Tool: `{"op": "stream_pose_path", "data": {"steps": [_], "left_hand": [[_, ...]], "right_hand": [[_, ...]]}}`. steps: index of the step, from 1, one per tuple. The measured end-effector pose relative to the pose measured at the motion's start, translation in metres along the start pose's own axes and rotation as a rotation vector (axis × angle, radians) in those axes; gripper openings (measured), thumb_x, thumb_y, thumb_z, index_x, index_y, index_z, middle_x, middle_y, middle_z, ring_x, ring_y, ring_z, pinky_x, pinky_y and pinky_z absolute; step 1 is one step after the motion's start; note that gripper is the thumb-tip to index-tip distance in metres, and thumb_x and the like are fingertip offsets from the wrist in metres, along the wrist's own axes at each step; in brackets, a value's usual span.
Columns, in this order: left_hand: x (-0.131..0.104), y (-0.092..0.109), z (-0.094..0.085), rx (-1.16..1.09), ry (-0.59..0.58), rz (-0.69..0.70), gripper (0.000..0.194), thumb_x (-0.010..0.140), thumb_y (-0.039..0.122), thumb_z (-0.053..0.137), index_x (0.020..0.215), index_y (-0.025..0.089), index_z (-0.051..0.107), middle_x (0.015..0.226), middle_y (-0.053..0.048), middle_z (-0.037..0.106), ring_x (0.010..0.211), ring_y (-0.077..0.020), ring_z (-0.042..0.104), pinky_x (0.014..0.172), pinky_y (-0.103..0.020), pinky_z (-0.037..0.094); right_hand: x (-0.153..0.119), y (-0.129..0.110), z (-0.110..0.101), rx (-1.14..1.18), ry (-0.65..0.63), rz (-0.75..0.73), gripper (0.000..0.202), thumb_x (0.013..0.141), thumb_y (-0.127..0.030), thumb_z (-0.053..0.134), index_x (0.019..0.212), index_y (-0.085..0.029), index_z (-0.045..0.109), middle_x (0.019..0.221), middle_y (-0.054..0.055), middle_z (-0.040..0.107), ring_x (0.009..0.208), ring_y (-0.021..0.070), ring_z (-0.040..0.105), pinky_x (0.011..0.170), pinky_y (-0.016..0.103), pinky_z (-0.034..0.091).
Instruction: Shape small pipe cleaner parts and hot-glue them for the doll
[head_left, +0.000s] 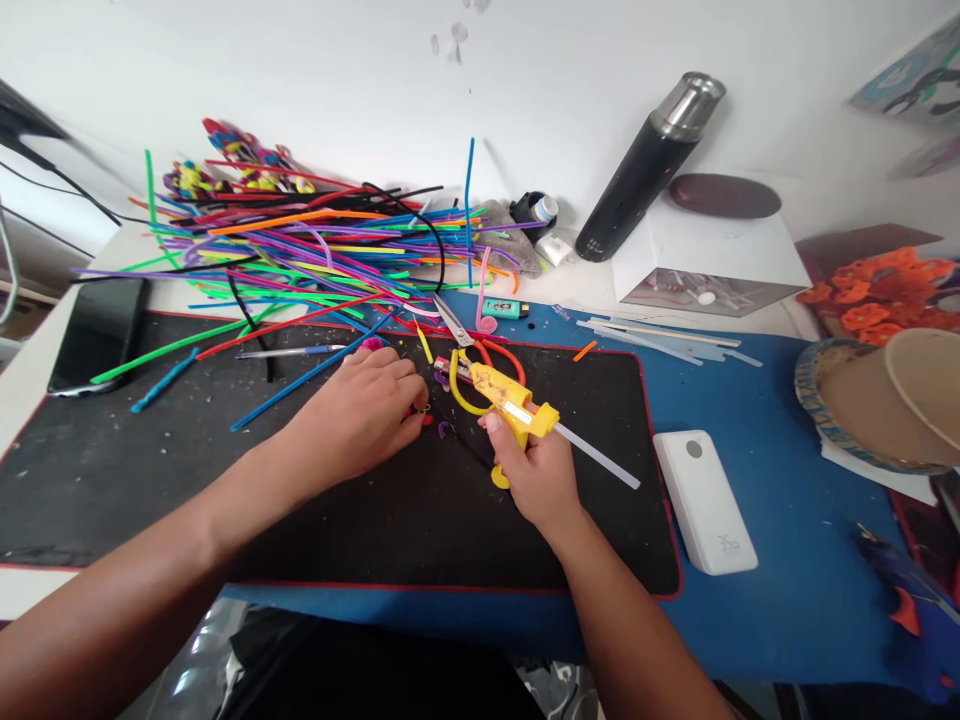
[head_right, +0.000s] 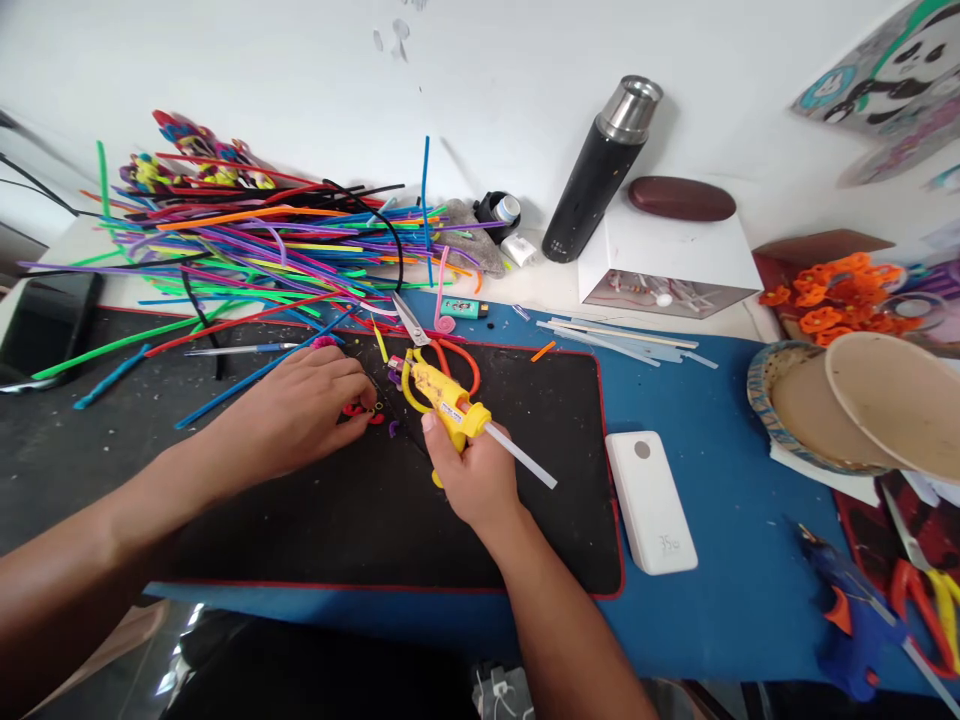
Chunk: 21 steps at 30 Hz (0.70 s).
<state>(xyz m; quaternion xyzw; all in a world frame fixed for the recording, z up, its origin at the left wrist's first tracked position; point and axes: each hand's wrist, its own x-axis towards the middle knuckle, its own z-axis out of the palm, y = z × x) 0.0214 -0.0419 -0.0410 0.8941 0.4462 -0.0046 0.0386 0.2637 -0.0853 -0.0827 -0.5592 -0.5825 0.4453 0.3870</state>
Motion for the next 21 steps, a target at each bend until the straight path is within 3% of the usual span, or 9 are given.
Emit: {"op": "stream_pose_path", "data": {"steps": [9,16,21], "left_hand": [[-0.001,0.011,0.003,0.011,0.050,0.030,0.010,0.096,0.024,0.066,0.086,0.022,0.070,0.086,-0.008,0.070,0.089,-0.0296,0.065,0.084,-0.045,0.050],[-0.001,0.013,0.008,0.077,0.050,0.046,0.014,0.099,0.024,0.063,0.087,0.021,0.070,0.087,-0.008,0.070,0.089,-0.0301,0.063,0.084,-0.046,0.049],[-0.001,0.014,0.009,0.088,0.044,0.039,0.013,0.099,0.024,0.064,0.087,0.022,0.069,0.087,-0.009,0.069,0.090,-0.0302,0.063,0.082,-0.045,0.048]], "right_hand": [[-0.001,0.003,-0.001,-0.051,-0.028,-0.014,0.040,0.105,-0.051,0.059,0.079,-0.022,0.069,0.058,-0.001,0.058,0.053,0.0159,0.057,0.056,0.027,0.047],[-0.001,0.004,0.000,-0.075,-0.020,-0.054,0.036,0.105,-0.048,0.060,0.080,-0.023,0.066,0.062,-0.001,0.057,0.057,0.0165,0.055,0.059,0.028,0.047],[-0.001,0.008,0.000,-0.088,-0.029,-0.067,0.035,0.106,-0.048,0.061,0.083,-0.023,0.072,0.063,0.001,0.063,0.065,0.0212,0.065,0.068,0.032,0.054]]}}
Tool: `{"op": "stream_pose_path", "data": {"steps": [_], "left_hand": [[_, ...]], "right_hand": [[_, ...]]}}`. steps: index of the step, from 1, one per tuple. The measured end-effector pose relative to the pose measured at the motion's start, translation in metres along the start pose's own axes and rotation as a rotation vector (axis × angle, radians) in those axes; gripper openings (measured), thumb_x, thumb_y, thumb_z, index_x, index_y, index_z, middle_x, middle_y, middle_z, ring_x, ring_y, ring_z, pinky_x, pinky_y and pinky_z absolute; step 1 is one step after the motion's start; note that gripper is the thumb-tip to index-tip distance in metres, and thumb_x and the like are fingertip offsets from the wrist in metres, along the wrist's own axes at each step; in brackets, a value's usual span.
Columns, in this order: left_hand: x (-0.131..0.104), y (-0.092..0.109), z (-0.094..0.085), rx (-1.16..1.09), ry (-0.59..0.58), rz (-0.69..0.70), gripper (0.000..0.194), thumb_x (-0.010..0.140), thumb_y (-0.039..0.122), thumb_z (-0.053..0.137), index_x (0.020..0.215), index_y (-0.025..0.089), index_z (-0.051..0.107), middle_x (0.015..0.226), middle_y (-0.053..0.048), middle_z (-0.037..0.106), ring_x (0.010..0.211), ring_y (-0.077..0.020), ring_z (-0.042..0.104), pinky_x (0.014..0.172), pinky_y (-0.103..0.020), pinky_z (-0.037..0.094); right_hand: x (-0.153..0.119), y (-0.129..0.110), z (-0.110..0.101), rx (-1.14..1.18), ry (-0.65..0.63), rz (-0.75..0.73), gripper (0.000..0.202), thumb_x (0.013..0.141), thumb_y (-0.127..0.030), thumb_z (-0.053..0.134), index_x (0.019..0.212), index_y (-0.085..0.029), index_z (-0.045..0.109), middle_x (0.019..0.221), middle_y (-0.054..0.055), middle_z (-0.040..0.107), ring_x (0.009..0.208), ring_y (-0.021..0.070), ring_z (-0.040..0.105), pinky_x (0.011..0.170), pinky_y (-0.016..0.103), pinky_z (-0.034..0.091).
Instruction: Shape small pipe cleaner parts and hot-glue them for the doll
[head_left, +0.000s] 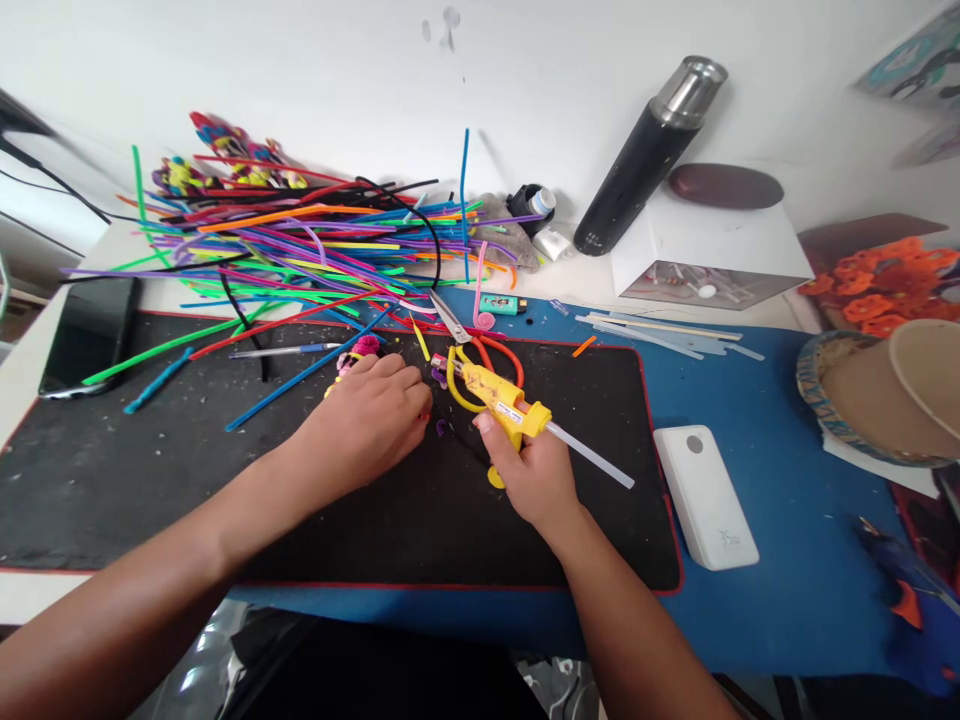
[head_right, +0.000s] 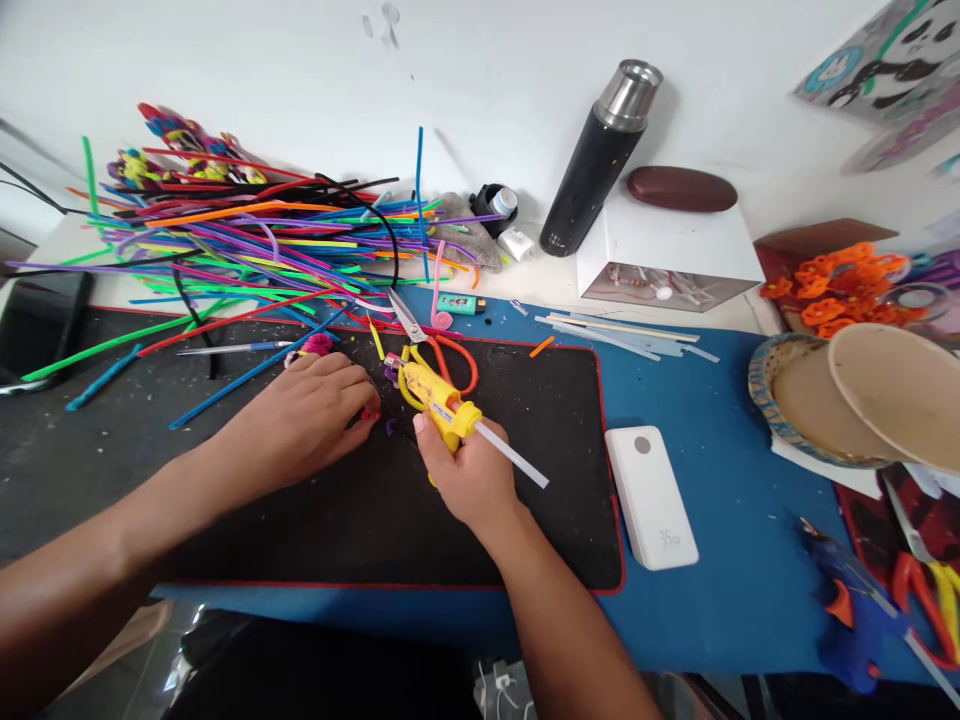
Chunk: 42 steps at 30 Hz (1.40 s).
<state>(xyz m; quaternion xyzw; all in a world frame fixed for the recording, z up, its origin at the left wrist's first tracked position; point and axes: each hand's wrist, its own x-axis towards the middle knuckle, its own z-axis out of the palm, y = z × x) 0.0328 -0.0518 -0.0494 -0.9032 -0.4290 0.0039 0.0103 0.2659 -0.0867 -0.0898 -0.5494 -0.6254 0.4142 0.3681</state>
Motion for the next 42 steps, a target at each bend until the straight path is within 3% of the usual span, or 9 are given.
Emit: {"op": "stream_pose_path", "data": {"steps": [4,19,30,42], "left_hand": [[0.001,0.001,-0.001,0.014,0.002,0.007,0.015,0.100,0.024,0.062,0.086,0.022,0.069,0.087,-0.009,0.069,0.089,-0.0299,0.063,0.083,-0.046,0.048],[0.002,0.003,0.002,0.036,-0.008,0.019,0.018,0.101,0.024,0.061,0.086,0.020,0.069,0.086,-0.009,0.070,0.088,-0.0299,0.063,0.080,-0.046,0.046],[0.004,0.000,0.005,-0.010,0.015,0.012,0.024,0.105,0.020,0.058,0.085,0.021,0.071,0.082,-0.007,0.072,0.084,-0.0285,0.064,0.078,-0.044,0.042],[0.004,-0.001,0.003,-0.043,0.009,0.032,0.021,0.102,0.019,0.063,0.083,0.021,0.072,0.080,-0.005,0.073,0.080,-0.0278,0.064,0.076,-0.045,0.040]], "right_hand": [[-0.001,0.002,0.001,0.017,0.004,-0.007,0.031,0.106,-0.047,0.062,0.090,-0.024,0.077,0.063,0.002,0.064,0.074,0.0259,0.072,0.075,0.035,0.058],[-0.001,0.001,0.001,-0.005,-0.025,-0.010,0.032,0.106,-0.046,0.062,0.091,-0.023,0.079,0.074,0.005,0.071,0.078,0.0262,0.073,0.084,0.038,0.058],[0.002,-0.008,-0.003,-0.148,-0.055,-0.004,0.037,0.103,-0.049,0.057,0.082,-0.021,0.070,0.073,0.004,0.072,0.068,0.0205,0.066,0.069,0.031,0.050],[0.002,-0.010,-0.003,-0.210,-0.064,-0.036,0.039,0.104,-0.049,0.055,0.080,-0.022,0.067,0.061,-0.001,0.060,0.055,0.0166,0.055,0.060,0.028,0.042]]}}
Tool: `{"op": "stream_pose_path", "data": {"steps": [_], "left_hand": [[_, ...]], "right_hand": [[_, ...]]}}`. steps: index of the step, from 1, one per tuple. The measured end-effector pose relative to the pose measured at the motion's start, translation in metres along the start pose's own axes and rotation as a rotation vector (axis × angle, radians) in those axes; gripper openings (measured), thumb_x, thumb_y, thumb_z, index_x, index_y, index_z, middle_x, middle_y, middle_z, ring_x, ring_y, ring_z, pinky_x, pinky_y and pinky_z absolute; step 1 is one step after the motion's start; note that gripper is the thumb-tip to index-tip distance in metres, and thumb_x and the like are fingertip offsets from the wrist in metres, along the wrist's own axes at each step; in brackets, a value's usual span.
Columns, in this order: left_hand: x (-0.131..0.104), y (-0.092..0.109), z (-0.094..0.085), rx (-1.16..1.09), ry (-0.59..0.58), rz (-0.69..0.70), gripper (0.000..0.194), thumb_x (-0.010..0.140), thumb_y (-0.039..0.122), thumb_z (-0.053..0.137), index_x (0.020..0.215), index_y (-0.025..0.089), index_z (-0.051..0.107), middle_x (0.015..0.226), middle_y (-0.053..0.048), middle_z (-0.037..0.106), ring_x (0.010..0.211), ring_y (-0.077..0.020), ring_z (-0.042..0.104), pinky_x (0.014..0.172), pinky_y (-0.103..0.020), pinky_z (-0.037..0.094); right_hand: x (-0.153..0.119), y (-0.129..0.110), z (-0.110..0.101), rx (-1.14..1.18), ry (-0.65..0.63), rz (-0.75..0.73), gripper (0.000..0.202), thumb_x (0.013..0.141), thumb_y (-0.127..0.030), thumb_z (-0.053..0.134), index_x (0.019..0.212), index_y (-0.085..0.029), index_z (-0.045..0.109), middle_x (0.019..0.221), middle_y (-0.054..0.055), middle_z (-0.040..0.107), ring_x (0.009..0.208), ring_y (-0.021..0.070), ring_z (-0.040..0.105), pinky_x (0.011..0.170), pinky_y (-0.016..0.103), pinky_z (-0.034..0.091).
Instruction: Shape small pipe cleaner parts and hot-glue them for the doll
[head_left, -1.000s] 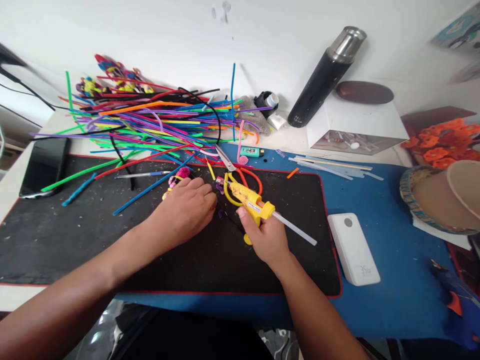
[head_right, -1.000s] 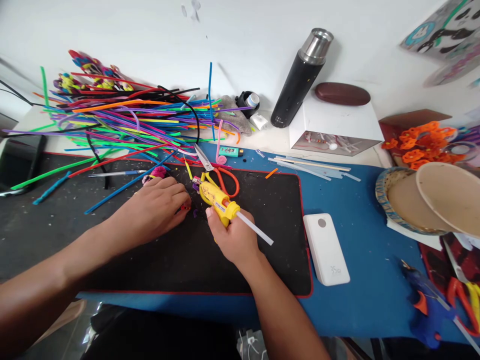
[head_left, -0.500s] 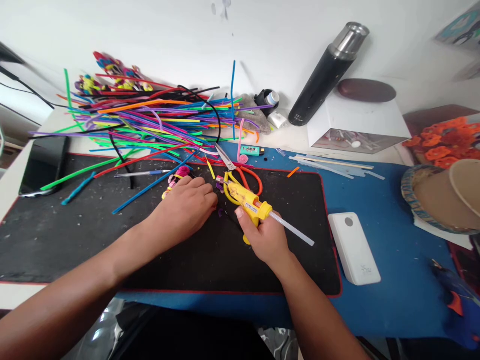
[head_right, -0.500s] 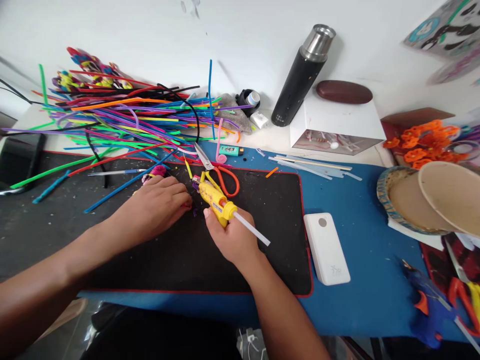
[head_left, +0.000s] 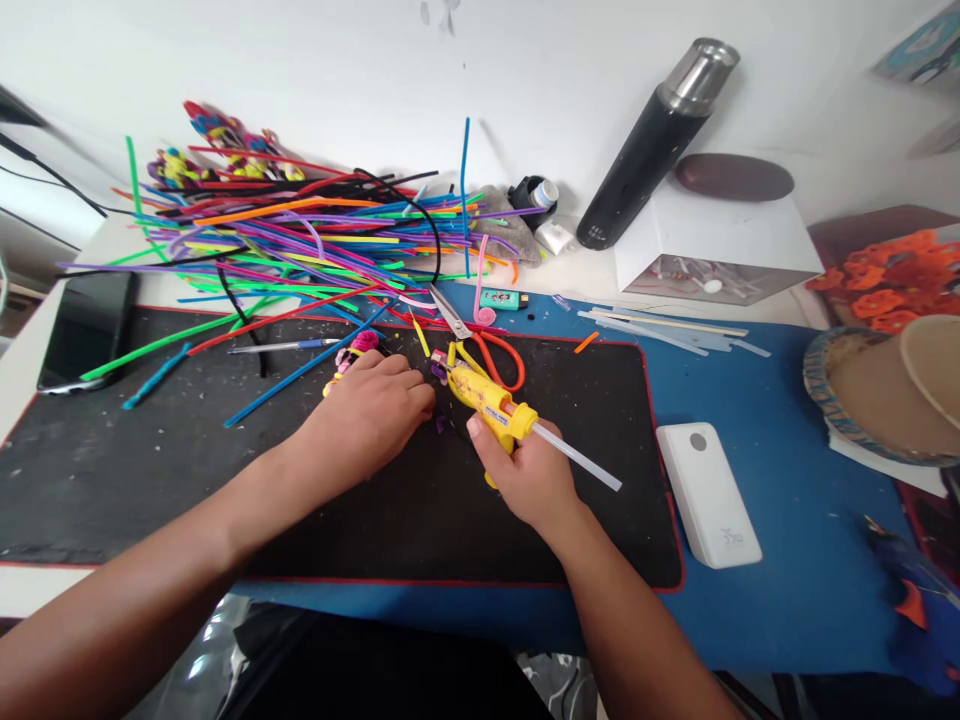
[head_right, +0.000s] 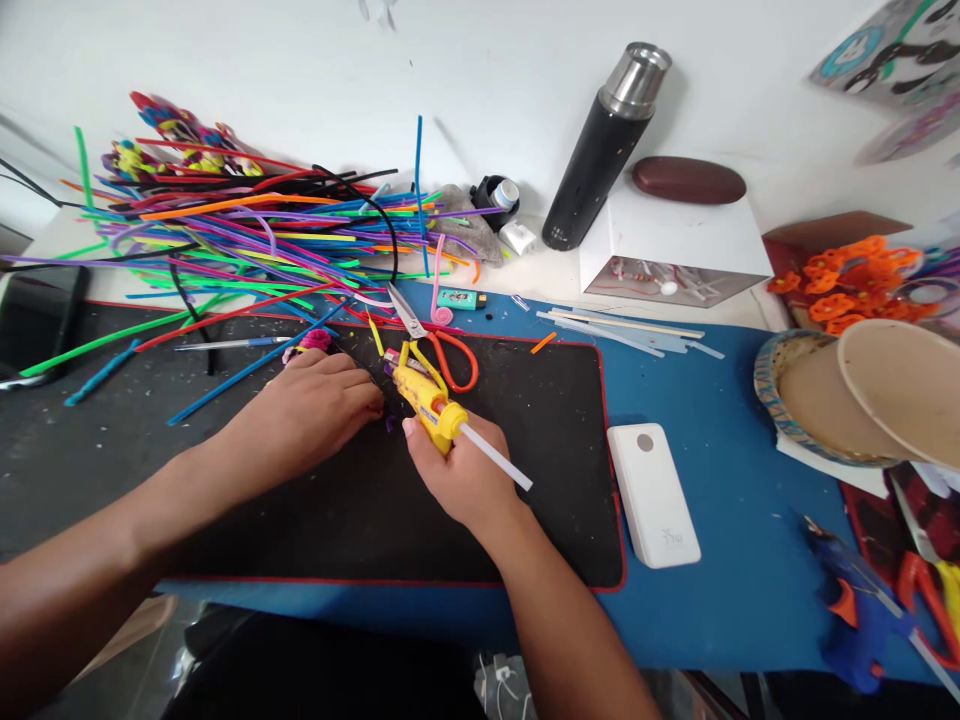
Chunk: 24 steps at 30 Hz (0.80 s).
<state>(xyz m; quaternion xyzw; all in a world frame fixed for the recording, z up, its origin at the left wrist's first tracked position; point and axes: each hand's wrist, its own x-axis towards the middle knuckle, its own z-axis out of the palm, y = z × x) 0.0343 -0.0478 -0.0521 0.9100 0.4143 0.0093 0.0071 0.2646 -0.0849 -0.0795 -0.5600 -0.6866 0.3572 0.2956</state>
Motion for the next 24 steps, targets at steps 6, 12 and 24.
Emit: {"op": "stream_pose_path", "data": {"steps": [6,12,24], "left_hand": [[0.0007,-0.0001,-0.0022,0.009,-0.019,-0.005,0.023,0.101,0.018,0.062,0.079,0.021,0.071,0.077,-0.007,0.073,0.079,-0.0287,0.064,0.075,-0.044,0.040],[-0.0003,-0.0035,-0.0010,-0.040,-0.046,-0.004,0.023,0.100,0.016,0.060,0.083,0.021,0.074,0.082,-0.007,0.076,0.083,-0.0284,0.065,0.074,-0.043,0.040],[-0.0074,-0.0029,-0.0005,-0.069,0.029,-0.001,0.026,0.104,0.016,0.058,0.092,0.022,0.080,0.083,-0.006,0.079,0.080,-0.0277,0.066,0.075,-0.044,0.044]], "right_hand": [[0.0007,-0.0014,-0.0015,-0.006,-0.028,-0.017,0.038,0.104,-0.048,0.054,0.085,-0.022,0.072,0.062,0.001,0.064,0.057,0.0182,0.060,0.063,0.030,0.045],[0.0007,-0.0030,-0.0009,-0.012,-0.056,0.005,0.042,0.105,-0.051,0.053,0.079,-0.023,0.070,0.058,0.001,0.062,0.055,0.0180,0.059,0.062,0.030,0.045],[0.0007,-0.0015,0.0000,-0.026,-0.066,0.020,0.041,0.104,-0.051,0.053,0.082,-0.022,0.072,0.066,0.002,0.068,0.060,0.0188,0.063,0.066,0.031,0.047]]}}
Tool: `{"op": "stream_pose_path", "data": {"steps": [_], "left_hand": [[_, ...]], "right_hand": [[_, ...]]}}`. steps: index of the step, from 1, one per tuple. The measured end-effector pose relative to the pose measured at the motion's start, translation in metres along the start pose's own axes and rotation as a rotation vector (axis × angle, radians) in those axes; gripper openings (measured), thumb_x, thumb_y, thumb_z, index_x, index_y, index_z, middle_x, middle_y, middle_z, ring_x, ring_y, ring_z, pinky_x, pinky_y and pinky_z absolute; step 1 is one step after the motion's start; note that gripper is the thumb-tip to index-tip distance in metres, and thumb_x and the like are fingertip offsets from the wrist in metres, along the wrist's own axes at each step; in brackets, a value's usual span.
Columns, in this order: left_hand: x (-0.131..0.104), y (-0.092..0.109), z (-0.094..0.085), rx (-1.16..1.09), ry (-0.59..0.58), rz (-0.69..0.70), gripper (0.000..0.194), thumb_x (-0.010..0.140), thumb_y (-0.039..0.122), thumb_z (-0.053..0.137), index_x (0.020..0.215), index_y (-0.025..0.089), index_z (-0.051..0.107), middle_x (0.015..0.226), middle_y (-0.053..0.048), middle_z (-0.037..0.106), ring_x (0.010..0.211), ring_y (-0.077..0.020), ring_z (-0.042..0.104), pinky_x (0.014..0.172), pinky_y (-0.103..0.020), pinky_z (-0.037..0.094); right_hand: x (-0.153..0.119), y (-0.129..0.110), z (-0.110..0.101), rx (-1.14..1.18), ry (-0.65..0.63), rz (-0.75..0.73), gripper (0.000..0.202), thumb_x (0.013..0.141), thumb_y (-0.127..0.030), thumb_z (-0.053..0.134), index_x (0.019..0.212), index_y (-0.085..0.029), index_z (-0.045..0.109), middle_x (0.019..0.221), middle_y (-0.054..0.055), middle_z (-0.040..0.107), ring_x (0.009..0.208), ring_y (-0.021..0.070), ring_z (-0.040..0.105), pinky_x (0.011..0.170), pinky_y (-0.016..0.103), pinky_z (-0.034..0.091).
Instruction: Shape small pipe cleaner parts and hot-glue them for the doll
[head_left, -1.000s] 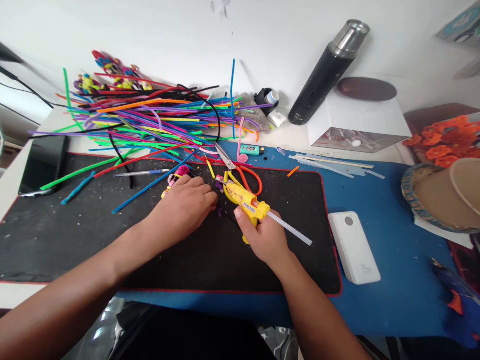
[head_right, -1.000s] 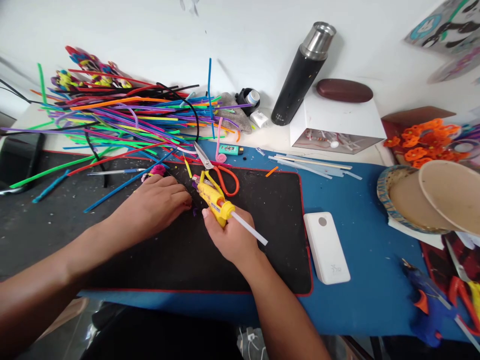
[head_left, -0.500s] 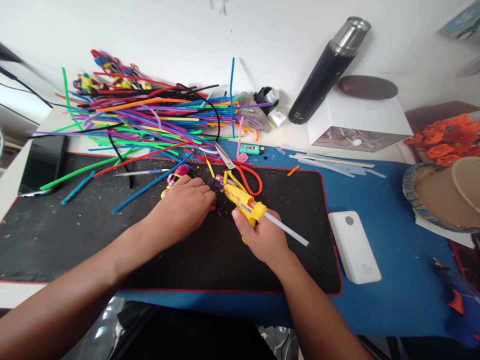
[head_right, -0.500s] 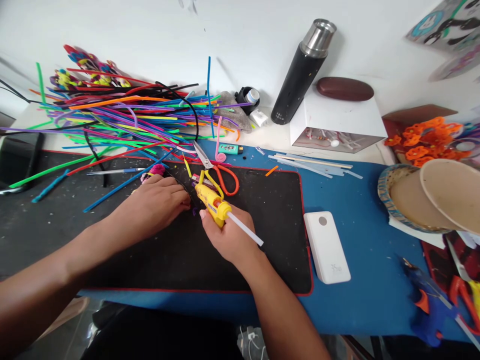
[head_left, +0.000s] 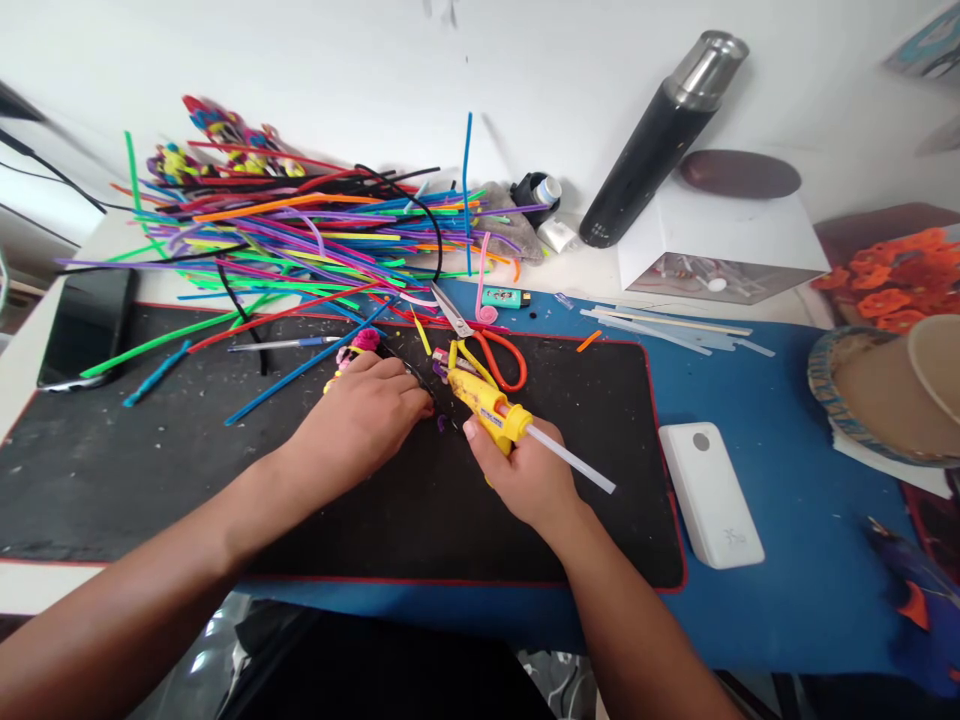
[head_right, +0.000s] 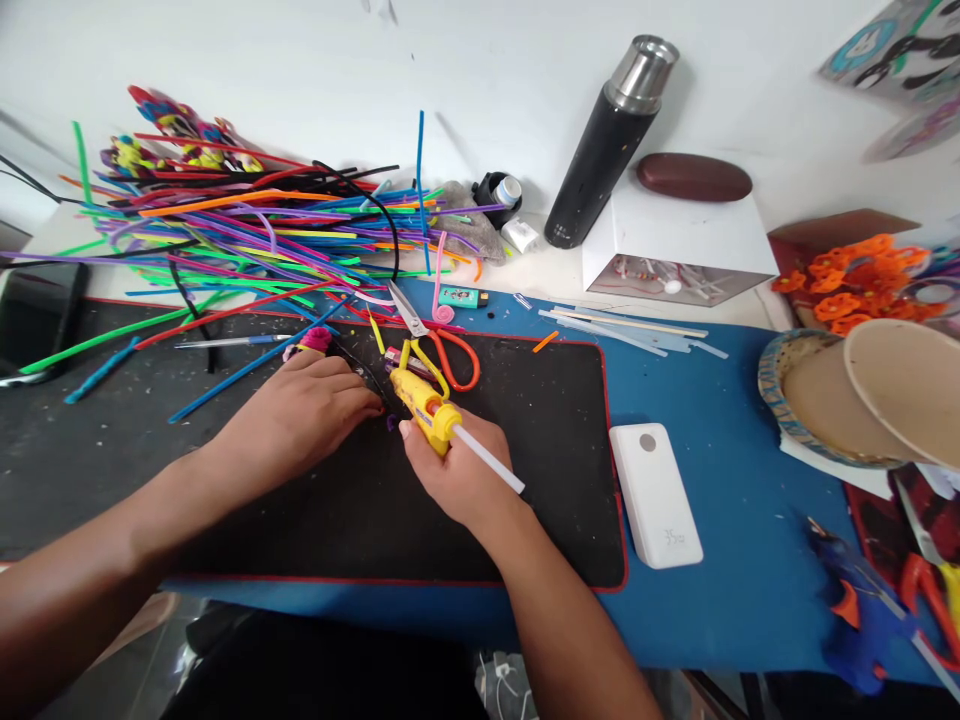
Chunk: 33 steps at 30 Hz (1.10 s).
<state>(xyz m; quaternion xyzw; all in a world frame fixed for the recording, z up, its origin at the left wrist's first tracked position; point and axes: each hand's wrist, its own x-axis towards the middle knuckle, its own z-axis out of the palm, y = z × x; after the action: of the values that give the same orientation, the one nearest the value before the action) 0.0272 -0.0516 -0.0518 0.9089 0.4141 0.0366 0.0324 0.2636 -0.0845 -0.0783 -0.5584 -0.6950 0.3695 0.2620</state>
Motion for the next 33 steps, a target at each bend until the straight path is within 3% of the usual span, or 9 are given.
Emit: {"op": "stream_pose_path", "data": {"steps": [9,21,28,33], "left_hand": [[-0.0077,-0.0011,-0.0008,-0.066,0.011,-0.057,0.033,0.109,0.021,0.050,0.104,0.023,0.082,0.096,-0.007,0.085,0.090,-0.0292,0.072,0.086,-0.047,0.053],[-0.0037,0.0014,0.0010,-0.049,0.009,-0.113,0.030,0.109,0.028,0.051,0.097,0.025,0.079,0.086,-0.007,0.079,0.085,-0.0277,0.068,0.088,-0.046,0.053],[-0.0034,0.0008,0.0008,0.029,-0.009,-0.102,0.029,0.110,0.028,0.052,0.092,0.022,0.075,0.081,-0.006,0.077,0.080,-0.0275,0.068,0.082,-0.044,0.051],[-0.0049,0.0009,0.0027,-0.031,0.025,-0.112,0.032,0.111,0.028,0.049,0.096,0.024,0.077,0.086,-0.006,0.080,0.086,-0.0282,0.071,0.087,-0.045,0.052]], "right_hand": [[-0.0003,0.0013,0.0008,-0.037,0.002,-0.011,0.038,0.104,-0.051,0.055,0.090,-0.022,0.076,0.075,0.005,0.076,0.070,0.0231,0.072,0.069,0.032,0.050],[0.0002,0.0004,-0.0001,-0.075,-0.007,-0.025,0.036,0.105,-0.050,0.056,0.094,-0.023,0.078,0.083,0.007,0.081,0.080,0.0258,0.078,0.073,0.033,0.053],[0.0000,0.0015,0.0006,-0.070,-0.008,-0.021,0.036,0.105,-0.050,0.058,0.094,-0.022,0.077,0.081,0.006,0.080,0.078,0.0247,0.076,0.072,0.032,0.053],[-0.0004,0.0002,0.0007,-0.084,-0.014,-0.013,0.037,0.105,-0.051,0.057,0.091,-0.023,0.076,0.078,0.006,0.079,0.075,0.0249,0.075,0.071,0.033,0.052]]}}
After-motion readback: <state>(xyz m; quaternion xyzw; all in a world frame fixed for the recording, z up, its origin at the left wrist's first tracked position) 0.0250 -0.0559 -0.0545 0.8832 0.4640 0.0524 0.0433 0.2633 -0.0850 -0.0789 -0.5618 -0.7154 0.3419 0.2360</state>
